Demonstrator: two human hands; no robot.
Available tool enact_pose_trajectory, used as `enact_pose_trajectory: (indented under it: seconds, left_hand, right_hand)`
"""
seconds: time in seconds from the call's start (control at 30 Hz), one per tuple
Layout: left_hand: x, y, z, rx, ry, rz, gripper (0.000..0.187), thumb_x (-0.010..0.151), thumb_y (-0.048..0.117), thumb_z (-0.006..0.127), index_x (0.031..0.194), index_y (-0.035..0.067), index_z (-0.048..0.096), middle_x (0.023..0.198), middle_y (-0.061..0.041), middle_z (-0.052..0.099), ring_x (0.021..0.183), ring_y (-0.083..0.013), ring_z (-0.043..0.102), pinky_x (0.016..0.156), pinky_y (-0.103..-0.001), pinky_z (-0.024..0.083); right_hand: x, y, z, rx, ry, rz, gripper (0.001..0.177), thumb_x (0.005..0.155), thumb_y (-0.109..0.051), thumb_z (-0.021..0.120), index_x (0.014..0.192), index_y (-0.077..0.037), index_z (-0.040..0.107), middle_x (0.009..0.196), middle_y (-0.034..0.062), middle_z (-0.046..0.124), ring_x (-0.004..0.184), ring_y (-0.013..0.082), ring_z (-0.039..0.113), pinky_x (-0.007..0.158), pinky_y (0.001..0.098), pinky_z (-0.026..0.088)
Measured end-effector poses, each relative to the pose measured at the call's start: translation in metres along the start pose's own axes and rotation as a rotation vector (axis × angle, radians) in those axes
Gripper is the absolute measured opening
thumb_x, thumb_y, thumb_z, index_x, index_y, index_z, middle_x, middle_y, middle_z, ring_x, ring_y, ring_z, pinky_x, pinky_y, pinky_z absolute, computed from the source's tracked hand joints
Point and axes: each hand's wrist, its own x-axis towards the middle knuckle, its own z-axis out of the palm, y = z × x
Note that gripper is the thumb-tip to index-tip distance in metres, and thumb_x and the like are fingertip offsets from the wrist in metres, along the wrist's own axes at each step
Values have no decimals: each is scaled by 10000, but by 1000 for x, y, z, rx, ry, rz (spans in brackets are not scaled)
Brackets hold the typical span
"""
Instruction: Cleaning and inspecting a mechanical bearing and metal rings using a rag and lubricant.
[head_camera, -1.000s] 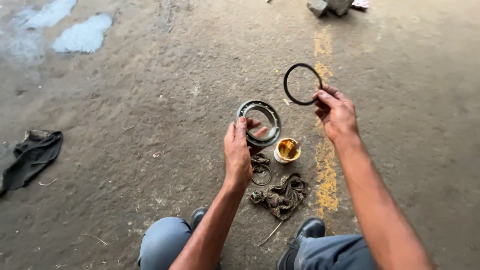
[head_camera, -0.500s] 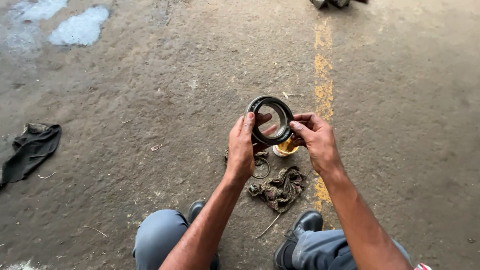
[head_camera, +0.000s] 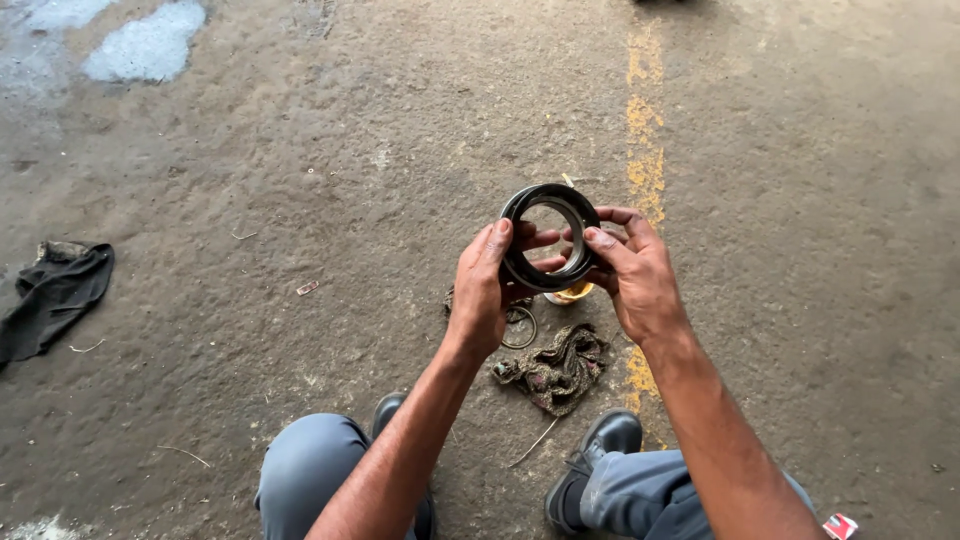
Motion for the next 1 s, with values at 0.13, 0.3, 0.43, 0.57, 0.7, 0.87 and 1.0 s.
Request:
enact_pose_trajectory:
  seconds: [0.13,0.3,0.43,0.57,0.7,0.87,1.0]
  left_hand:
    - [0,2,4,-2,68,-37,438,1063,356,441,1250,-23,556,1154,-227,715,921,-314,769,702,-390,670]
    - [-2,2,0,137,132,-42,403,1058,304,506,1223,-61,548,1074,-225,725,865,-312,773,653,-377,656]
    - [-5,6,1,212,75,-44,420,1054,308,508,1210,-77,568,1001,-229,739,777,-313,777,608,-345,644]
    - [-8,10,5,217,24,-46,427,1065,297,506,1217,-97,574,989,-240,735,767,-308,782,621,-335,641]
    - [-13,18,13,310,45,-16,407,1039,282,463,1267,-47,538,978,-177,727,689,-262,753,568,-314,618]
    - [-16,21,12,396,67,-30,364,1030,262,462,1236,-30,532,904,-176,714,589,-257,736,495,-310,587]
    - [-21,24,18,506,12,-46,328,1021,262,470,1184,-12,550,881,-160,730,584,-244,742,477,-304,586]
  right_hand:
    - [-6,1,4,-89,-49,-71,377,959,-86,642,1307,26,548,1048,175,736,833,202,747,721,316,653]
    - [-9,5,3,-134,-75,-67,420,980,-135,636,1352,31,535,1031,154,730,850,170,741,768,300,645]
    - [-8,7,-3,-48,-44,57,377,1041,-262,580,1278,31,587,968,134,727,803,170,738,760,294,636]
    - [-1,20,-19,79,-92,35,338,1070,-251,598,1270,20,586,982,102,707,807,159,706,734,307,614]
    - [-8,8,-13,33,-139,44,264,1049,-182,589,1197,36,565,947,140,733,806,191,740,741,325,634]
    - [-19,-6,-4,2,-179,76,308,990,-168,558,1242,7,584,930,129,754,794,169,748,708,305,630]
    - [-17,3,-11,5,-183,67,281,1032,-179,595,1211,36,621,972,116,734,791,154,718,716,293,606]
